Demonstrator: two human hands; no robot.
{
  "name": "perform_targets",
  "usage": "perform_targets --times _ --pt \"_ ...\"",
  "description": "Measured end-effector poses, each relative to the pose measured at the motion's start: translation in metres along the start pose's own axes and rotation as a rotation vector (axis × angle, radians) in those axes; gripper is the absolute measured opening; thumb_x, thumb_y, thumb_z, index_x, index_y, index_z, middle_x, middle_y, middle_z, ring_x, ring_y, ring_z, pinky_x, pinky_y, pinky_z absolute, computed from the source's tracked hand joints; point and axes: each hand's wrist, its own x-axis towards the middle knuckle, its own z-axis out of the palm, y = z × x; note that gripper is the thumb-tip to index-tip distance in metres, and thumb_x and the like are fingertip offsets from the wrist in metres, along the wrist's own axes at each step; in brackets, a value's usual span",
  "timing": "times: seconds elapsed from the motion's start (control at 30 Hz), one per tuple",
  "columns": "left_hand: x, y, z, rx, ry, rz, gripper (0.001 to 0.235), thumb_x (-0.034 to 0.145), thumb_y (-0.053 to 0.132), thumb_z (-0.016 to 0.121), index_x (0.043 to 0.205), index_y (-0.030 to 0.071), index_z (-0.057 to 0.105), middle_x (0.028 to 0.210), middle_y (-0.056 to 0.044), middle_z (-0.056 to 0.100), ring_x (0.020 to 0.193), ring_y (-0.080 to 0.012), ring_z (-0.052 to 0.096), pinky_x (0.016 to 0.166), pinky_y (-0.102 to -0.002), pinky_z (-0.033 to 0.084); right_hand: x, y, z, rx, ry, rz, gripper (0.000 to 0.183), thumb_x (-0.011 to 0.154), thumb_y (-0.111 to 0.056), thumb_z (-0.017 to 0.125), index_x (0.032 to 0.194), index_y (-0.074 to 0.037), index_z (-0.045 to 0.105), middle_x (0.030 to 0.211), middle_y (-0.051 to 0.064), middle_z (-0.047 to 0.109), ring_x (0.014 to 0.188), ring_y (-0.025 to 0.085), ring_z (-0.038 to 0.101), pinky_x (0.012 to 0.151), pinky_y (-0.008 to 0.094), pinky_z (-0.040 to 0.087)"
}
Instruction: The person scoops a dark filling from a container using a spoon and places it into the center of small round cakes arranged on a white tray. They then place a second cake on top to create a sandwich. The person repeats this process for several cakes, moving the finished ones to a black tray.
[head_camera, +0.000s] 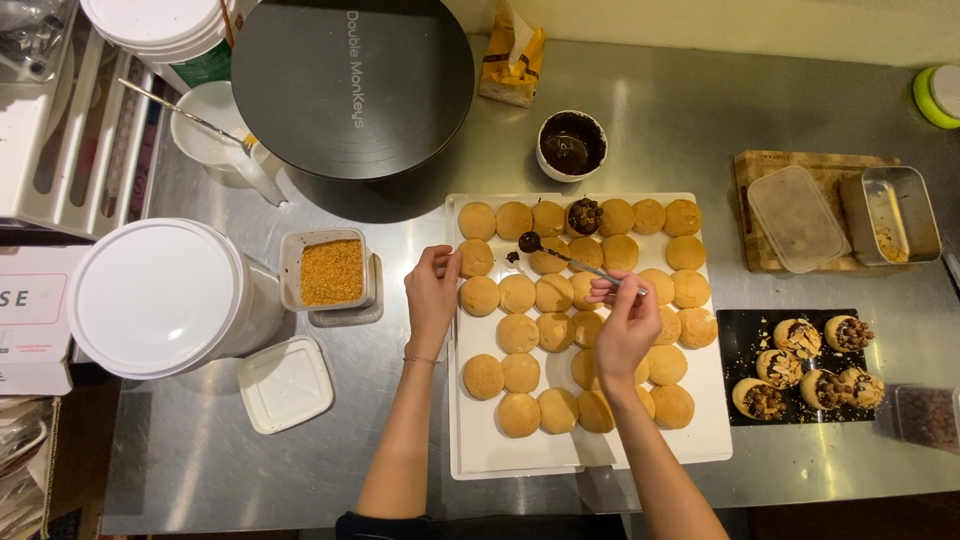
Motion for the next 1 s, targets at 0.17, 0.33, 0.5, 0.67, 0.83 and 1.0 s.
perform_targets --times 0.17,0.33,0.5,0.67,0.83,1.0 --pt "0.000 0.010 -0.001 -0.017 -0.024 -0.044 0.047 0.106 0.025 0.091 0.138 -0.007 0.076 0.116 -0.032 0.084 0.100 -0.0427 0.087 0.081 -0.047 0.072 0.067 0.009 -0.018 0.375 0.220 0.532 0.025 0.124 -0.024 0.054 0.116 -0.007 0.070 0.095 0.007 0.077 0.081 0.010 0.076 0.074 0.016 0.067" --pt "-0.001 0.014 0.001 -0.013 -0.028 -0.081 0.047 0.103 0.024 0.094 0.135 -0.007 0.078 0.116 -0.033 0.084 0.101 -0.0423 0.087 0.081 -0.046 0.072 0.150 0.051 -0.013 0.441 0.332 0.511 0.023 0.113 -0.026 0.067 0.121 -0.005 0.073 0.101 0.009 0.074 0.091 0.016 0.077 0.085 0.021 0.072" --pt "-0.001 0.022 -0.005 0.077 -0.038 -0.087 0.049 0.103 0.028 0.095 0.137 -0.003 0.079 0.118 -0.029 0.085 0.098 -0.0375 0.086 0.078 -0.042 0.072 0.182 0.098 0.012 0.270 -0.044 0.434 0.036 0.125 -0.033 0.057 0.141 -0.004 0.070 0.119 0.019 0.086 0.101 0.015 0.087 0.094 0.024 0.073" --pt "-0.003 0.026 -0.009 0.079 -0.034 -0.061 0.046 0.107 0.025 0.090 0.140 -0.005 0.077 0.125 -0.033 0.080 0.107 -0.0438 0.084 0.084 -0.047 0.072 0.126 0.045 0.005 -0.266 0.063 0.070 0.061 0.129 -0.041 0.060 0.174 -0.006 0.036 0.128 0.019 0.077 0.105 0.021 0.075 0.087 0.031 0.063" --pt "-0.009 0.029 -0.008 0.065 -0.057 -0.056 0.048 0.109 0.027 0.087 0.142 -0.005 0.076 0.130 -0.033 0.077 0.115 -0.0440 0.081 0.090 -0.050 0.071 0.041 0.014 0.042 -0.900 -0.182 -0.413 0.017 0.123 -0.025 0.067 0.130 -0.021 0.082 0.135 0.010 0.070 0.133 0.028 0.056 0.118 0.045 0.045" --pt "-0.011 0.023 -0.004 0.052 -0.069 -0.056 0.043 0.109 0.020 0.086 0.143 -0.004 0.076 0.127 -0.030 0.079 0.113 -0.0404 0.081 0.090 -0.048 0.071 0.000 0.060 0.070 -0.958 -0.438 -0.360 0.030 0.116 -0.017 0.061 0.132 -0.026 0.085 0.146 0.008 0.069 0.149 0.031 0.053 0.121 0.048 0.046"
